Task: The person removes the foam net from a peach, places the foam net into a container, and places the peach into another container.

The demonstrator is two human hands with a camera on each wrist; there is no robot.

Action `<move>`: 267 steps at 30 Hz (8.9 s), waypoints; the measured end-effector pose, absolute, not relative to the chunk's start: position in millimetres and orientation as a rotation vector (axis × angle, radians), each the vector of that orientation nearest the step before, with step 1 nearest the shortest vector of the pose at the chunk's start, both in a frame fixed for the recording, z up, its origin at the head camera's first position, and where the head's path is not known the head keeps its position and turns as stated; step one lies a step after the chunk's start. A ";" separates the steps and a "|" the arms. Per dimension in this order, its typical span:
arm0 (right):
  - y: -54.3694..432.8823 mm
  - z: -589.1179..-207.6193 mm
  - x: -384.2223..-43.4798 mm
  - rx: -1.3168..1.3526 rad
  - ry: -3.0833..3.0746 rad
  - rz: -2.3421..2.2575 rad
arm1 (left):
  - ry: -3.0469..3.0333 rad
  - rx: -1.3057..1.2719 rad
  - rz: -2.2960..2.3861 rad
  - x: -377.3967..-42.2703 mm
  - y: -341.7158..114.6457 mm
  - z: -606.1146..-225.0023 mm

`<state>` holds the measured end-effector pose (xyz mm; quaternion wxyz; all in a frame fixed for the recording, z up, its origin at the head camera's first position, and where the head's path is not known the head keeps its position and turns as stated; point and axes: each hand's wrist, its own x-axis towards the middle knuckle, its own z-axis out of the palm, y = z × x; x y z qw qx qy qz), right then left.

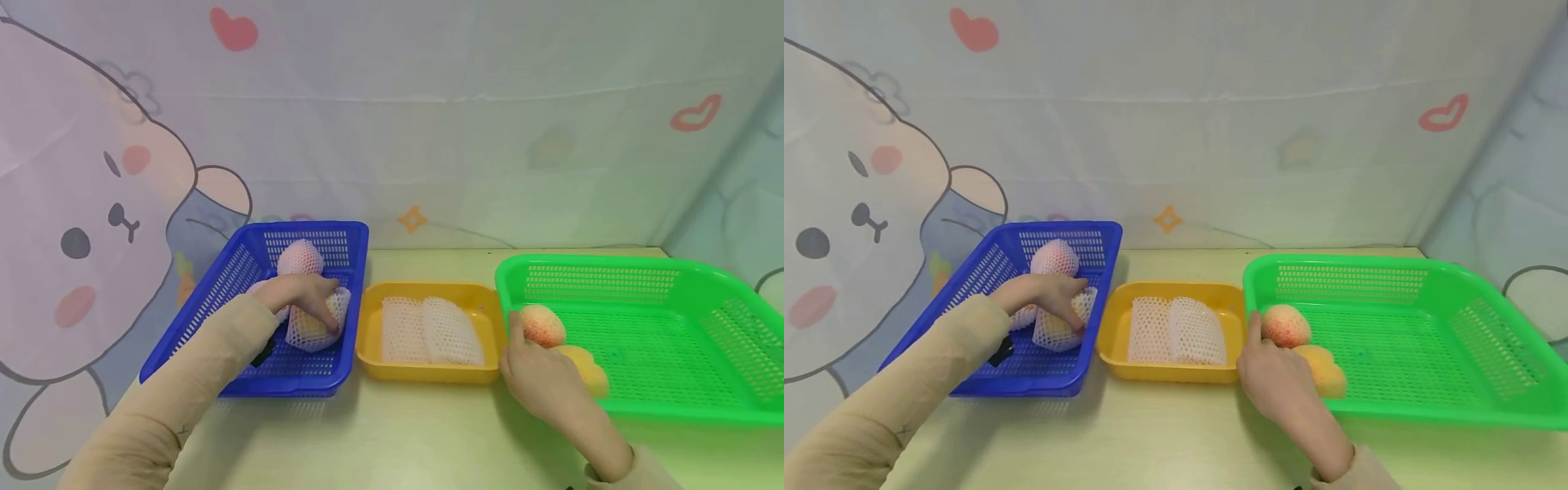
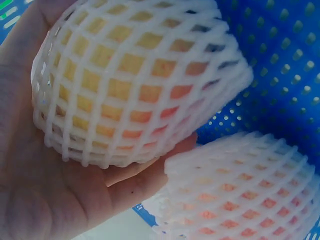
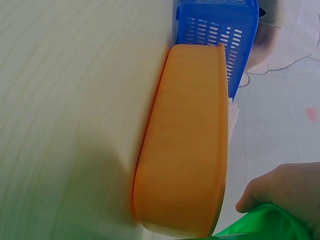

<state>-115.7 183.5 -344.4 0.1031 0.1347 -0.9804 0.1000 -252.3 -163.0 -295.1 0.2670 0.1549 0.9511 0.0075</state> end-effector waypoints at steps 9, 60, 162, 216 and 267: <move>182.5 -345.2 -115.7 0.390 -2.879 0.286 | 2.642 0.464 0.027 -246.8 -168.9 -286.4; 186.3 -347.2 -116.5 0.387 -2.901 0.303 | 3.075 0.447 0.619 -147.7 -127.2 -226.4; 145.6 -325.9 -83.5 0.587 -2.421 0.769 | 2.346 0.423 1.945 -110.6 -70.0 -310.5; 141.0 -324.7 -74.4 0.654 -2.487 0.959 | 2.016 0.566 1.919 -99.1 -57.5 -310.6; 151.4 -320.1 -85.4 0.668 -2.407 0.894 | 2.221 0.393 1.969 -107.5 -76.4 -302.4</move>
